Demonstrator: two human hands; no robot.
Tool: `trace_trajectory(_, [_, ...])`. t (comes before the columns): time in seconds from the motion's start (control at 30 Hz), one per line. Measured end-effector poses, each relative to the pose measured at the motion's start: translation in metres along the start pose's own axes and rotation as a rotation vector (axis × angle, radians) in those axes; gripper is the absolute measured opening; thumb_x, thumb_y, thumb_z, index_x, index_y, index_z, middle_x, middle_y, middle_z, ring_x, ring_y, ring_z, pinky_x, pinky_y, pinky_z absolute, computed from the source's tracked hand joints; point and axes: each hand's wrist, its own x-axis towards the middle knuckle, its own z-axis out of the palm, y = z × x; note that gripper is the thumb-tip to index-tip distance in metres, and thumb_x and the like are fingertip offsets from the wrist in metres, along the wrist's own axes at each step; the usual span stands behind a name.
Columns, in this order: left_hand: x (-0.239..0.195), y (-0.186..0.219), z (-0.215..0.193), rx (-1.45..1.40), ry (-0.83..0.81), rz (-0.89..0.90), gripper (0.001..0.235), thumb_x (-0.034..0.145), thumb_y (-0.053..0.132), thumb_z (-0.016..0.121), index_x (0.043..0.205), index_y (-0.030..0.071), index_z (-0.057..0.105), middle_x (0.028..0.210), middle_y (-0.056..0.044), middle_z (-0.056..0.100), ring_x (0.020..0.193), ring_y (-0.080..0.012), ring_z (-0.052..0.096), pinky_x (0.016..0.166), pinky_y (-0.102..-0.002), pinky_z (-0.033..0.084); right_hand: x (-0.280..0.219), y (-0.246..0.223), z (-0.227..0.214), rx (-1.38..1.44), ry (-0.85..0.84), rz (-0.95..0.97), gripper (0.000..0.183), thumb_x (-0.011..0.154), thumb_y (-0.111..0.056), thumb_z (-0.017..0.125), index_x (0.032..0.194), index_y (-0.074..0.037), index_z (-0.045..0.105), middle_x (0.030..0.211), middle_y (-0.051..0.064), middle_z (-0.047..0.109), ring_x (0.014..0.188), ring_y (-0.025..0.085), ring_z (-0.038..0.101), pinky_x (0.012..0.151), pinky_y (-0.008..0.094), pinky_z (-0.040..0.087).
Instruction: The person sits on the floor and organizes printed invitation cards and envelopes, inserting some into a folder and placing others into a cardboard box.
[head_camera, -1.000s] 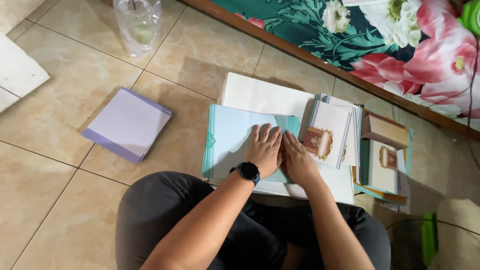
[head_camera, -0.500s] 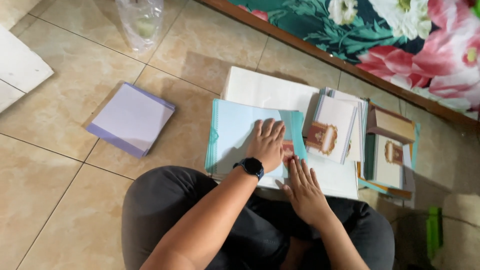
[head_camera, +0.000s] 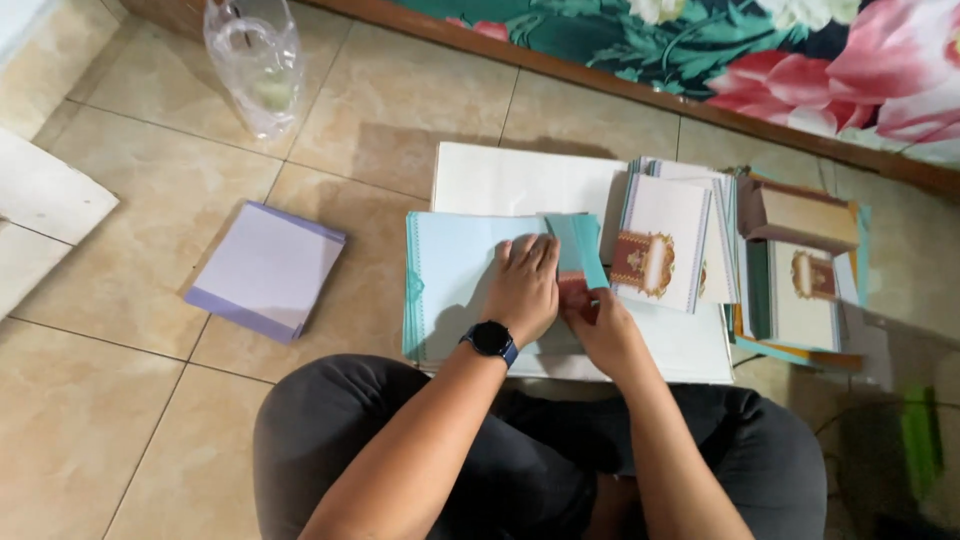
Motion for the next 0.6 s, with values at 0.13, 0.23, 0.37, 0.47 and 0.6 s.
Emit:
trace_trajectory(0.13, [0.003, -0.003, 0.011, -0.093, 0.259, 0.005, 0.057, 0.103, 0.019, 0.035, 0.157, 0.001, 0.031, 0.153, -0.021, 0.047, 0.142, -0.0354, 0.047, 0.117, -0.056, 0.031, -0.04, -0.045, -0.018, 0.12, 0.111, -0.101, 0.053, 0.089, -0.034, 0.067, 0.135, -0.015, 0.051, 0.111, 0.027, 0.07, 0.111, 0.048, 0.065, 0.093, 0.058, 0.053])
trace_trajectory(0.23, [-0.008, 0.001, -0.024, -0.369, 0.609, 0.032, 0.053, 0.102, 0.012, 0.048, 0.151, -0.007, 0.038, 0.15, -0.034, 0.043, 0.139, -0.0491, 0.045, 0.105, -0.056, 0.044, -0.075, -0.075, -0.038, 0.115, 0.308, -0.253, 0.054, 0.088, -0.014, 0.062, 0.141, -0.006, 0.052, 0.112, 0.036, 0.066, 0.109, 0.056, 0.061, 0.089, 0.063, 0.051])
trace_trajectory(0.37, [-0.021, 0.001, -0.071, -0.477, 0.858, 0.164, 0.056, 0.104, 0.015, 0.055, 0.154, -0.002, 0.038, 0.157, -0.033, 0.035, 0.145, -0.0527, 0.036, 0.118, -0.057, 0.036, -0.096, -0.083, -0.031, -0.165, 0.5, -0.481, 0.052, 0.089, -0.006, 0.055, 0.141, -0.009, 0.059, 0.122, 0.027, 0.064, 0.112, 0.051, 0.062, 0.084, 0.053, 0.056])
trace_trajectory(0.47, [-0.027, -0.011, -0.09, -0.383, 0.728, 0.229, 0.044, 0.103, 0.021, 0.054, 0.145, 0.008, 0.053, 0.15, -0.021, 0.049, 0.141, -0.0456, 0.045, 0.114, -0.058, 0.039, -0.091, -0.077, 0.011, -0.36, 0.479, -0.604, 0.051, 0.088, -0.01, 0.055, 0.139, -0.013, 0.062, 0.124, 0.018, 0.065, 0.121, 0.041, 0.061, 0.088, 0.044, 0.057])
trace_trajectory(0.6, [-0.006, -0.045, -0.018, -0.047, 0.392, 0.184, 0.035, 0.097, 0.034, 0.055, 0.128, 0.026, 0.07, 0.142, -0.007, 0.063, 0.139, -0.0406, 0.05, 0.109, -0.063, 0.039, -0.103, -0.109, 0.015, -0.387, -0.037, -0.469, 0.063, 0.09, -0.028, 0.066, 0.148, -0.009, 0.048, 0.132, 0.014, 0.051, 0.123, 0.042, 0.056, 0.092, 0.049, 0.058])
